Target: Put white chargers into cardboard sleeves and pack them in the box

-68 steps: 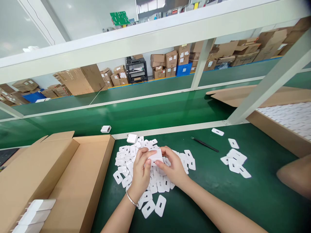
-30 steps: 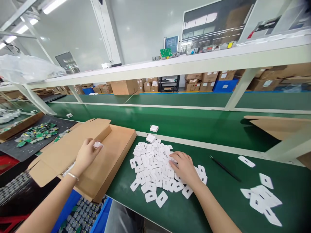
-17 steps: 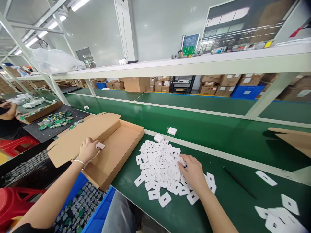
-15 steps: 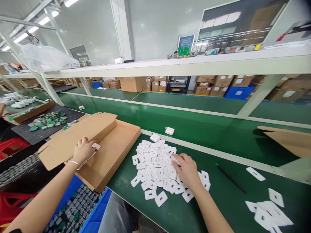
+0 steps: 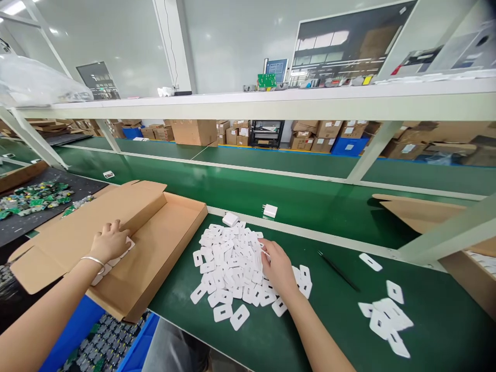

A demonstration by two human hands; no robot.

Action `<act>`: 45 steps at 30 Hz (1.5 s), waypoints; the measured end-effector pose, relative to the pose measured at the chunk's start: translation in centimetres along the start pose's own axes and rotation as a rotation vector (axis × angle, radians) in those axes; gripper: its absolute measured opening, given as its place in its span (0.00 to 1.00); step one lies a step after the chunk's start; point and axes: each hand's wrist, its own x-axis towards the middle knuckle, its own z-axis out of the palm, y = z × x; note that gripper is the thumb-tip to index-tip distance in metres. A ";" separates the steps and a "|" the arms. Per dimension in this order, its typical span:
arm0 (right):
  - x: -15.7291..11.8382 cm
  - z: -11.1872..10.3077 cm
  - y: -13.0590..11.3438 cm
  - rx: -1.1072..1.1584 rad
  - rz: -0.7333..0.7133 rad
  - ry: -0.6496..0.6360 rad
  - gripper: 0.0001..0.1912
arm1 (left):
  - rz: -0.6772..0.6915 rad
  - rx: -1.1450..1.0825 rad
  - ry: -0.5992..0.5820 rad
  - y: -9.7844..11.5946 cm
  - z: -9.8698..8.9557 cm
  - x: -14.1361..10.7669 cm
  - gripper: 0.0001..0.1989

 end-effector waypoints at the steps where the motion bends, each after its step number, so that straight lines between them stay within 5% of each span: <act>1: 0.1 0.0 -0.1 0.014 0.019 0.026 0.15 | 0.007 0.003 0.043 1.0 -0.7 0.2 0.16; 3: 0.2 0.0 -0.1 0.021 0.060 0.082 0.11 | 0.046 -0.006 0.150 4.0 -2.4 0.9 0.17; 6: 0.5 -0.1 -0.1 0.002 0.129 0.161 0.13 | 0.213 -0.062 0.281 11.6 -5.4 2.4 0.18; 10: 0.4 -0.5 0.3 0.165 0.285 0.345 0.15 | 0.678 -0.387 0.317 25.6 -7.9 4.2 0.16; 16: -0.1 -1.4 1.2 0.375 0.287 0.709 0.15 | 0.946 -0.525 0.218 45.4 -7.1 4.1 0.26; 19: -0.3 -1.5 1.6 0.401 0.272 0.787 0.15 | 1.012 -0.617 0.157 51.6 -7.0 3.6 0.27; 22: -0.2 -1.7 1.8 0.401 0.232 0.779 0.18 | 1.058 -0.737 0.108 55.0 -7.1 3.2 0.23; 27: -0.1 -1.9 1.3 0.394 0.124 0.733 0.19 | 1.058 -0.995 0.131 53.8 -6.2 2.4 0.28; 33: -0.1 -1.9 -0.5 0.338 0.012 0.763 0.23 | 0.955 -1.246 0.231 43.5 -6.2 -1.5 0.29; 38: -0.6 -2.2 -2.7 0.308 0.042 0.666 0.24 | 0.813 -1.373 0.330 35.5 -6.3 -5.9 0.23; 45: -1.0 -1.8 -4.8 0.385 0.106 0.550 0.18 | 0.902 -1.575 0.341 31.7 -4.1 -8.5 0.27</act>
